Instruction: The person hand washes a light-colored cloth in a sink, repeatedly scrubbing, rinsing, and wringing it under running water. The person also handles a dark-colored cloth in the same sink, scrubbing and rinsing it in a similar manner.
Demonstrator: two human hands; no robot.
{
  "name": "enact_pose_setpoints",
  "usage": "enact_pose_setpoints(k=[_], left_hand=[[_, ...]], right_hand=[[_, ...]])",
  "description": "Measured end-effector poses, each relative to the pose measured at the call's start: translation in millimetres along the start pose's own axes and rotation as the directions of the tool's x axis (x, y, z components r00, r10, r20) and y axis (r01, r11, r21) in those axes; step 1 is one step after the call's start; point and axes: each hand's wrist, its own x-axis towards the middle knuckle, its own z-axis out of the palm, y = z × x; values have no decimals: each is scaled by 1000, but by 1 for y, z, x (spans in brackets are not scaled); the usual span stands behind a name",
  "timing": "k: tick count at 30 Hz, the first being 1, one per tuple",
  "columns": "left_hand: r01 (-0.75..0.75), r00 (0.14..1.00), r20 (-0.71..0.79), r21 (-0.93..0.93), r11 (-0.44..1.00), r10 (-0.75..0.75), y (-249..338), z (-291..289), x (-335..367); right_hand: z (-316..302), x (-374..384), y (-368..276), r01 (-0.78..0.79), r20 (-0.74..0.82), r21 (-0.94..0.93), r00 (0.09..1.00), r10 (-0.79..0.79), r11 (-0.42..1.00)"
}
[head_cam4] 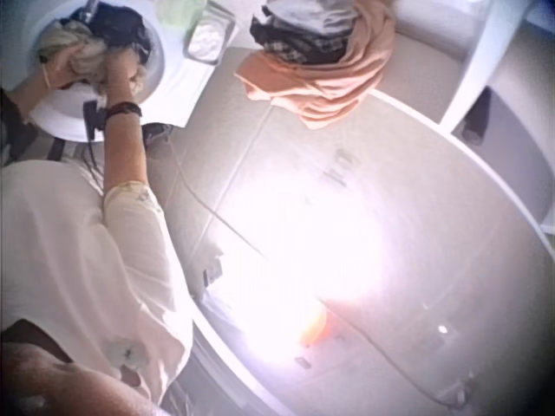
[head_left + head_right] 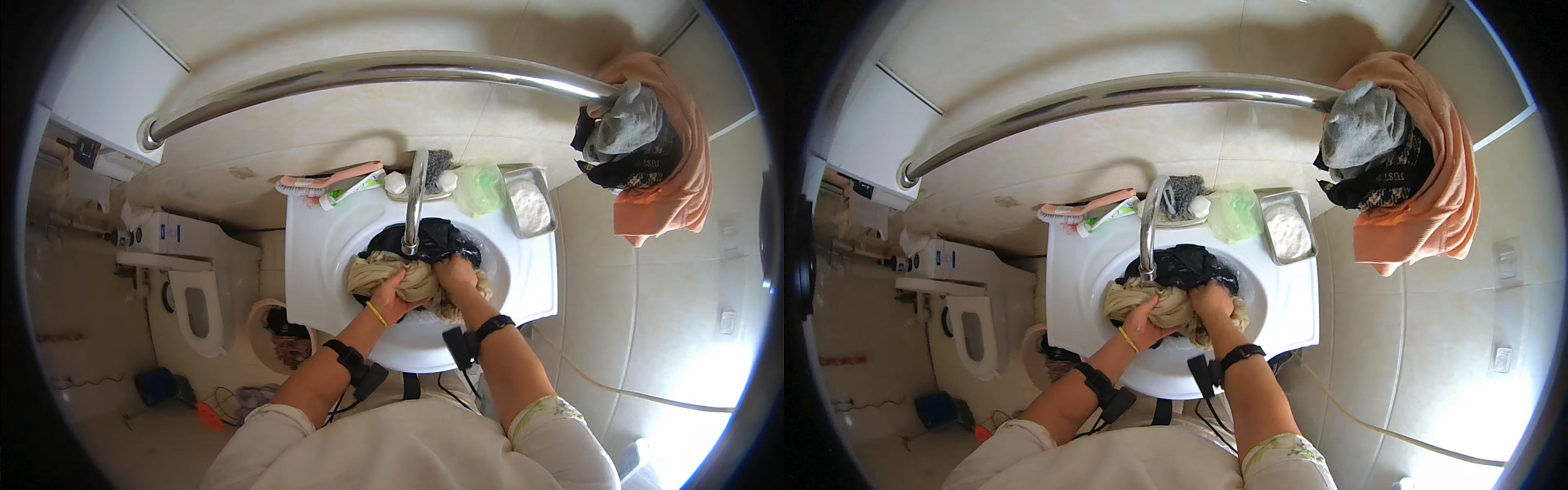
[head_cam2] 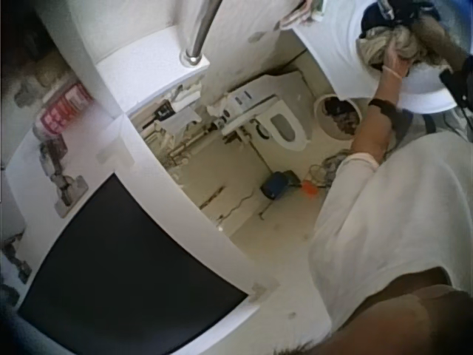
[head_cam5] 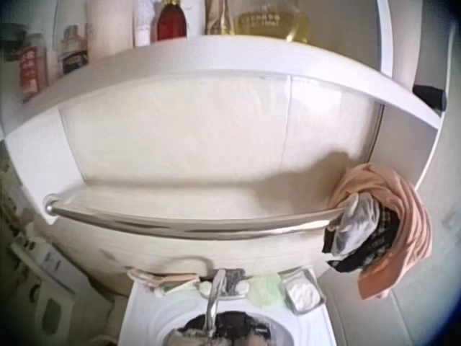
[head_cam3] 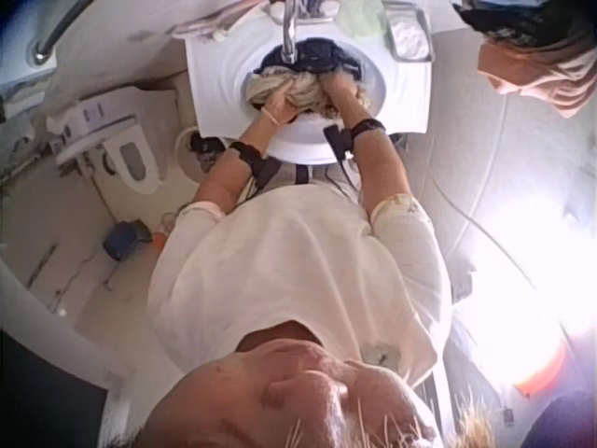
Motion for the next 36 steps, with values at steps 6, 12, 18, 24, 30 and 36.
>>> enact_pose_setpoints(k=[6,12,18,24,30,36], left_hand=[[44,999,-10,-112,993,-46,11,14,-4],[56,994,96,-95,994,-47,0,12,7],[-70,996,-44,115,991,75,-29,19,3],[102,985,163,-233,967,-65,-4,17,1],[-105,991,-73,81,991,111,-30,30,7],[-28,987,-158,80,996,40,-8,13,23]], right_hand=[[-2,-75,-8,511,-451,389,831,-326,766],[13,-98,-22,727,-284,-121,627,-725,676],[-11,-51,-14,280,-339,490,934,-115,826],[-1,-115,-22,744,-321,119,655,-684,657],[-22,-55,-14,302,-391,369,908,-148,879],[6,-9,23,-54,-112,221,990,80,974]])
